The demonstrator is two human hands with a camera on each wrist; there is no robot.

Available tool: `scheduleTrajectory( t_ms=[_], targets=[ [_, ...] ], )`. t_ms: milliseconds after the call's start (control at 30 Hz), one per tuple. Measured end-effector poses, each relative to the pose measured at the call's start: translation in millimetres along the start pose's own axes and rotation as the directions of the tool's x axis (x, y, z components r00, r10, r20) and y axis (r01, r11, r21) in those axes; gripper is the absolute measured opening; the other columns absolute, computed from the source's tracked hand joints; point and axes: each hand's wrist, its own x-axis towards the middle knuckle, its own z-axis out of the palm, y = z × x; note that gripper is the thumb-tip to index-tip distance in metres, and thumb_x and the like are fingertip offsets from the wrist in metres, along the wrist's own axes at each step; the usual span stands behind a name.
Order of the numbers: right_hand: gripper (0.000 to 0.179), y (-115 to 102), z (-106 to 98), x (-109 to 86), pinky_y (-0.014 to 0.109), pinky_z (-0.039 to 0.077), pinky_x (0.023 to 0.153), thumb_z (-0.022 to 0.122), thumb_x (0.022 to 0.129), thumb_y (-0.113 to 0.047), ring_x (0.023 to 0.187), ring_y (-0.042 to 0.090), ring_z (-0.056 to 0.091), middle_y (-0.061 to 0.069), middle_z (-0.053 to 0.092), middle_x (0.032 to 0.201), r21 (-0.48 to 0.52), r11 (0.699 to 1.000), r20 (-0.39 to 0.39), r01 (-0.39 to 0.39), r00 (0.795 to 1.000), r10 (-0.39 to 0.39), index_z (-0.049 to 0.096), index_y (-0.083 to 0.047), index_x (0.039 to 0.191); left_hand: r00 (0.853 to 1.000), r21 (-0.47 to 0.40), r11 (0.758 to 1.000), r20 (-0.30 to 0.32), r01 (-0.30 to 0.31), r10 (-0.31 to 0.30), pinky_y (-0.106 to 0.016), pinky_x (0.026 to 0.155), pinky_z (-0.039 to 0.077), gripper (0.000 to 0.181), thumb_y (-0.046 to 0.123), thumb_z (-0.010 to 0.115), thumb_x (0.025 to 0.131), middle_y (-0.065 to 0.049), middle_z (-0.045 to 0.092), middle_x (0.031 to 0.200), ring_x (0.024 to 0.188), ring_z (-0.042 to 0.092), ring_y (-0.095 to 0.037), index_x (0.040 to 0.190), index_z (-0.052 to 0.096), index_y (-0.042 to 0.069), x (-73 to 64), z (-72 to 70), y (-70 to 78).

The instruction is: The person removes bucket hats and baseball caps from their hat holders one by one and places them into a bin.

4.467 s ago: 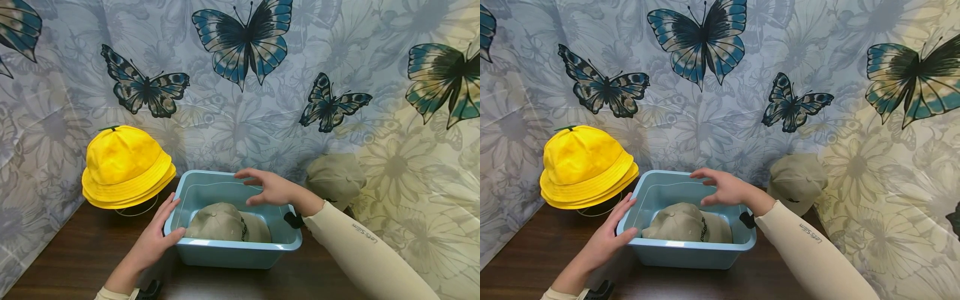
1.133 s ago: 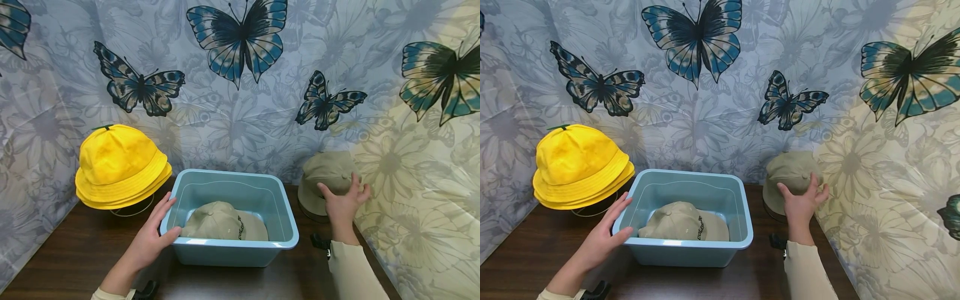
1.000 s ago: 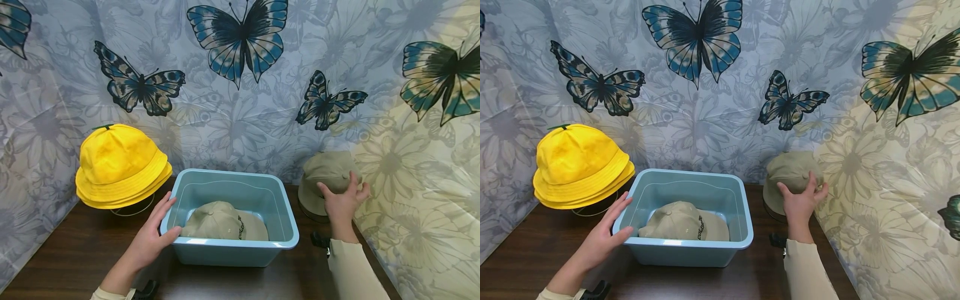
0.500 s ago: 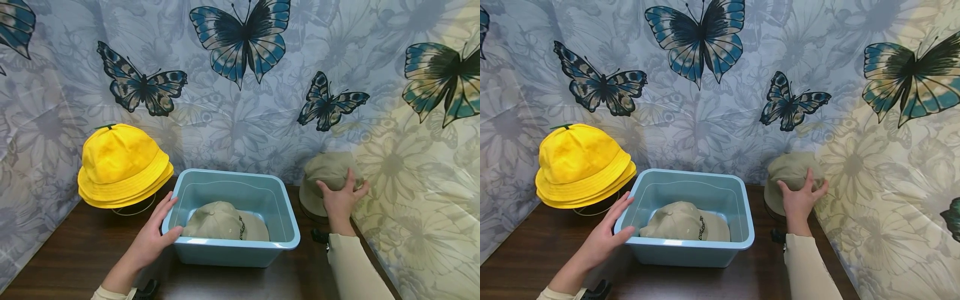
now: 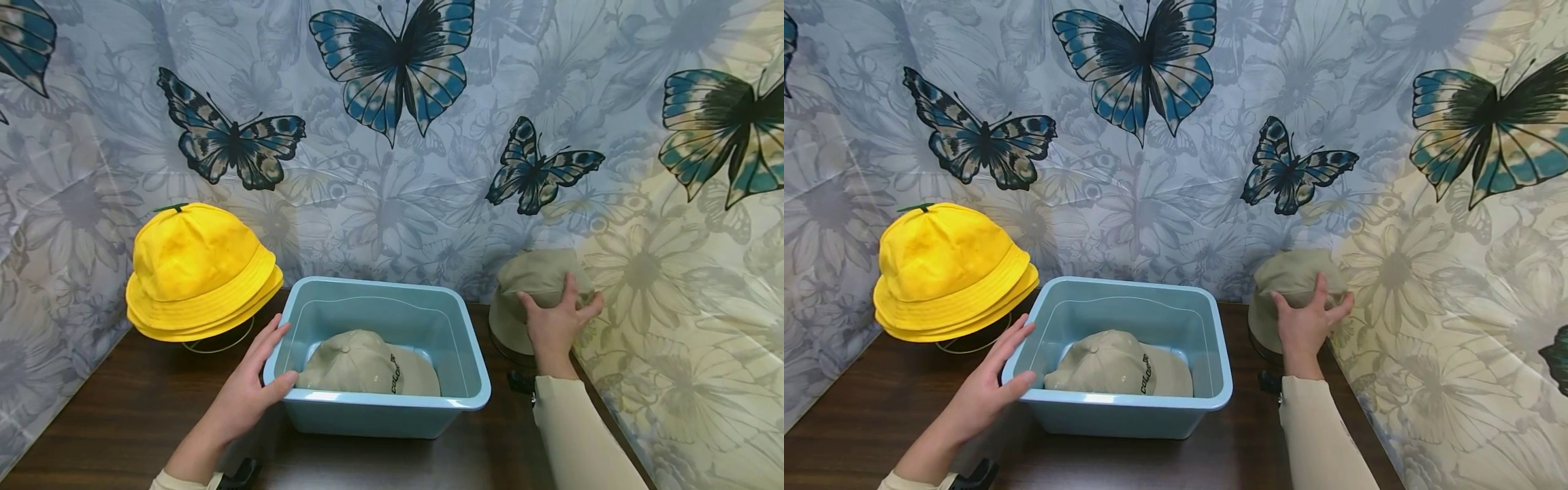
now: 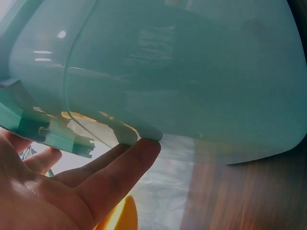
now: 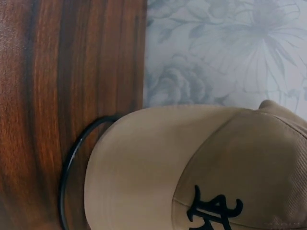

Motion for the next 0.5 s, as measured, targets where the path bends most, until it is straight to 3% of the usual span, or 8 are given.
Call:
scheduleTrajectory(
  t_ms=[233, 500],
  targets=[
    [0.085, -0.2, 2.4, 1.9, 0.050, 0.028, 0.112, 0.084, 0.082, -0.031, 0.145, 0.039, 0.011, 0.006, -0.013, 0.161, -0.026, 0.999, 0.013, -0.033, 0.999, 0.033, 0.039, -0.029, 0.154, 1.000, -0.005, 1.000, -0.001, -0.008, 0.008, -0.066, 0.094, 0.043, 0.071, 0.034, 0.064, 0.094, -0.006, 0.011, 0.164, 0.139, 0.021, -0.043, 0.155, 0.034, 0.010, -0.7, 0.2, -0.1],
    [0.062, 4.9, 5.8, 2.3, 0.050, 0.032, 0.109, 0.077, 0.087, -0.019, 0.142, 0.038, 0.018, 0.006, -0.004, 0.160, 0.011, 1.000, -0.033, 0.006, 0.999, -0.006, 0.052, -0.019, 0.143, 1.000, -0.011, 1.000, 0.001, -0.012, 0.012, -0.065, 0.094, 0.044, 0.071, 0.033, 0.064, 0.094, -0.007, 0.011, 0.164, 0.139, 0.022, -0.043, 0.154, 0.034, 0.009, -0.7, 0.5, -0.4]
  ],
)
